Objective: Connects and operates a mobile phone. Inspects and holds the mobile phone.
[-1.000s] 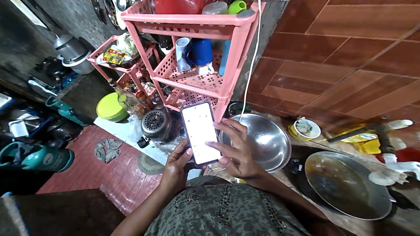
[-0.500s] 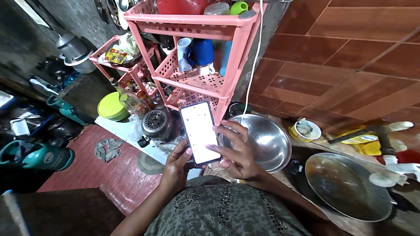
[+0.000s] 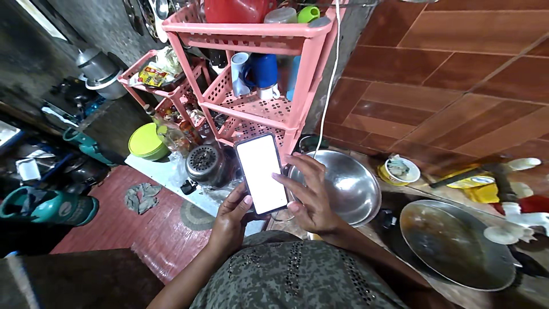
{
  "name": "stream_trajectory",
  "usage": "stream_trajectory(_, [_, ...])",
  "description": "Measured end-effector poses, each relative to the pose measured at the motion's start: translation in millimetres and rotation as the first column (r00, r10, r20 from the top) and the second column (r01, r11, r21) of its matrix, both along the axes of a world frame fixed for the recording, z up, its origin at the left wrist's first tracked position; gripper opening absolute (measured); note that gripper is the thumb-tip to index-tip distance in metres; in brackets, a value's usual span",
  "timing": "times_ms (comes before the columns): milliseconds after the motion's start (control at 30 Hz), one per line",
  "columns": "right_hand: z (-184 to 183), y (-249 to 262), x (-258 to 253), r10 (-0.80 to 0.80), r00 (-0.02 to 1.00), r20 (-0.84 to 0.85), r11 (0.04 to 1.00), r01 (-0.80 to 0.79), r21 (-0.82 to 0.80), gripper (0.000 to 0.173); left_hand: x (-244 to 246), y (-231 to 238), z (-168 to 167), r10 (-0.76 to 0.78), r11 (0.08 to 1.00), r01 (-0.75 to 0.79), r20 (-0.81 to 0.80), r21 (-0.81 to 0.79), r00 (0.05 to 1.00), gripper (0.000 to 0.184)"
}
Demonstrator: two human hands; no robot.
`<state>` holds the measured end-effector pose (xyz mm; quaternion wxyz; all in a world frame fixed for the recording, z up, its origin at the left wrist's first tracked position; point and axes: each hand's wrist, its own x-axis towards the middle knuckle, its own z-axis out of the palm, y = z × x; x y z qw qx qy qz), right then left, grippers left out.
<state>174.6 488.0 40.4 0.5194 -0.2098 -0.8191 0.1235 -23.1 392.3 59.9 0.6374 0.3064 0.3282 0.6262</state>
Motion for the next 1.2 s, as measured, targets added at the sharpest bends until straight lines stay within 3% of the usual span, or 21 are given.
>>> stream_trajectory(300, [-7.5, -2.2, 5.4, 0.16, 0.987, -0.002, 0.983, -0.159, 0.092, 0.057, 0.5, 1.1, -0.4, 0.057, 0.998, -0.055, 0.046, -0.028, 0.997, 0.038])
stream_trajectory(1200, [-7.9, -4.3, 19.7, 0.057, 0.998, 0.039, 0.993, -0.061, 0.103, 0.056, 1.8, -1.6, -3.3, 0.061, 0.998, -0.061, 0.077, -0.009, 0.995, 0.039])
